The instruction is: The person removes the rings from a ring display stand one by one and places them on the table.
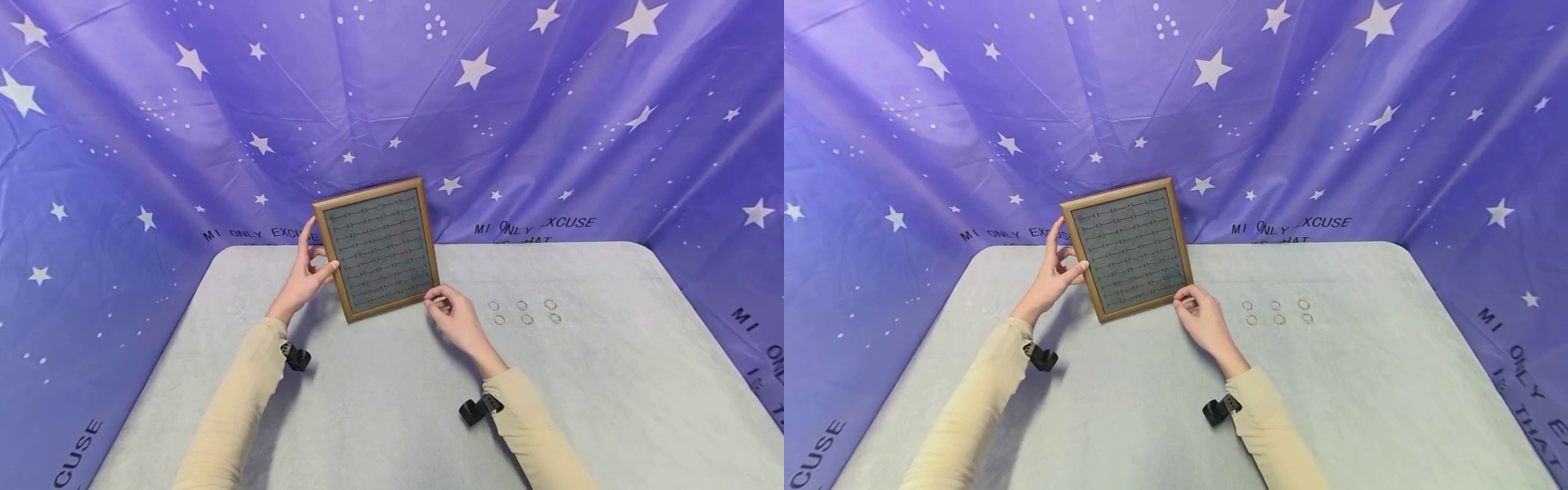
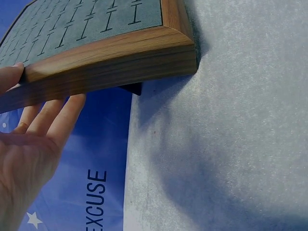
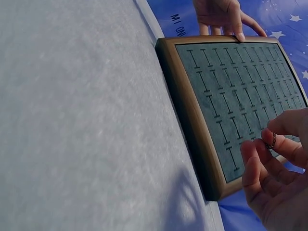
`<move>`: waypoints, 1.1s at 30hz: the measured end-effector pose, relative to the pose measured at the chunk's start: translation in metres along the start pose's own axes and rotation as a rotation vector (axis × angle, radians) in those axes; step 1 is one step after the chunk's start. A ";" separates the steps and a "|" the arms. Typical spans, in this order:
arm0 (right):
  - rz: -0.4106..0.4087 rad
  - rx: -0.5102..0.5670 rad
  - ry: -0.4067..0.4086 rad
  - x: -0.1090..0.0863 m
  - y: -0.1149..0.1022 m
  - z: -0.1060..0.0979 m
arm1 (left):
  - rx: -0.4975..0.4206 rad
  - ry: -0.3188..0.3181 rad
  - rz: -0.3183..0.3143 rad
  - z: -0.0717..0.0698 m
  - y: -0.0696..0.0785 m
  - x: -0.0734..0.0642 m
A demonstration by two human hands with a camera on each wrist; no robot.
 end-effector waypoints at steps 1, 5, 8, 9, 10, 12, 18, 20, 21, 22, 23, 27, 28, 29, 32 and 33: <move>0.004 0.004 0.000 -0.001 0.001 -0.001 | 0.002 0.001 0.002 0.000 0.000 0.000; 0.012 0.011 0.000 -0.007 0.003 -0.005 | 0.005 0.006 0.024 -0.003 -0.007 0.003; 0.014 0.013 -0.006 -0.011 0.005 -0.009 | 0.012 0.007 0.026 -0.003 -0.007 0.002; 0.017 0.009 -0.012 -0.012 0.006 -0.010 | 0.014 0.006 0.026 -0.004 -0.006 0.002; 0.020 0.007 -0.016 -0.014 0.006 -0.012 | 0.014 0.006 0.026 -0.004 -0.006 0.002; 0.033 -0.007 -0.026 -0.015 0.007 -0.014 | 0.014 0.007 0.026 -0.003 -0.006 0.001; 0.043 -0.022 -0.028 -0.020 0.012 -0.023 | -0.004 0.022 0.024 -0.002 -0.004 0.000; 0.051 -0.014 -0.031 -0.022 0.014 -0.026 | -0.007 0.024 0.023 -0.001 -0.004 0.000; 0.055 -0.015 -0.033 -0.022 0.015 -0.028 | -0.005 0.025 0.022 -0.001 -0.004 0.000; 0.060 -0.022 -0.033 -0.023 0.015 -0.030 | -0.003 0.026 0.022 -0.001 -0.004 0.000; 0.066 -0.026 -0.034 -0.024 0.016 -0.032 | 0.001 0.026 0.022 -0.002 -0.005 0.000; 0.077 -0.069 -0.024 -0.027 0.016 -0.040 | 0.006 0.017 0.009 -0.002 -0.006 0.001; 0.079 -0.075 -0.020 -0.028 0.016 -0.042 | 0.005 0.014 0.006 -0.002 -0.006 0.001; 0.081 -0.076 -0.018 -0.029 0.016 -0.044 | 0.004 0.011 0.002 -0.002 -0.006 0.001; 0.091 -0.090 -0.010 -0.032 0.017 -0.051 | -0.005 0.002 -0.006 -0.002 -0.005 0.001; 0.094 -0.095 -0.004 -0.033 0.018 -0.053 | -0.007 0.000 -0.008 -0.002 -0.004 0.001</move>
Point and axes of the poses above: each hand's wrist, its own x-axis towards the middle knuckle, its own z-axis out of the palm, y = z × x, the point moved 4 cm from there along x, towards the middle knuckle, and after that the axes turned 10 degrees about -z, right-handed, at the moved point
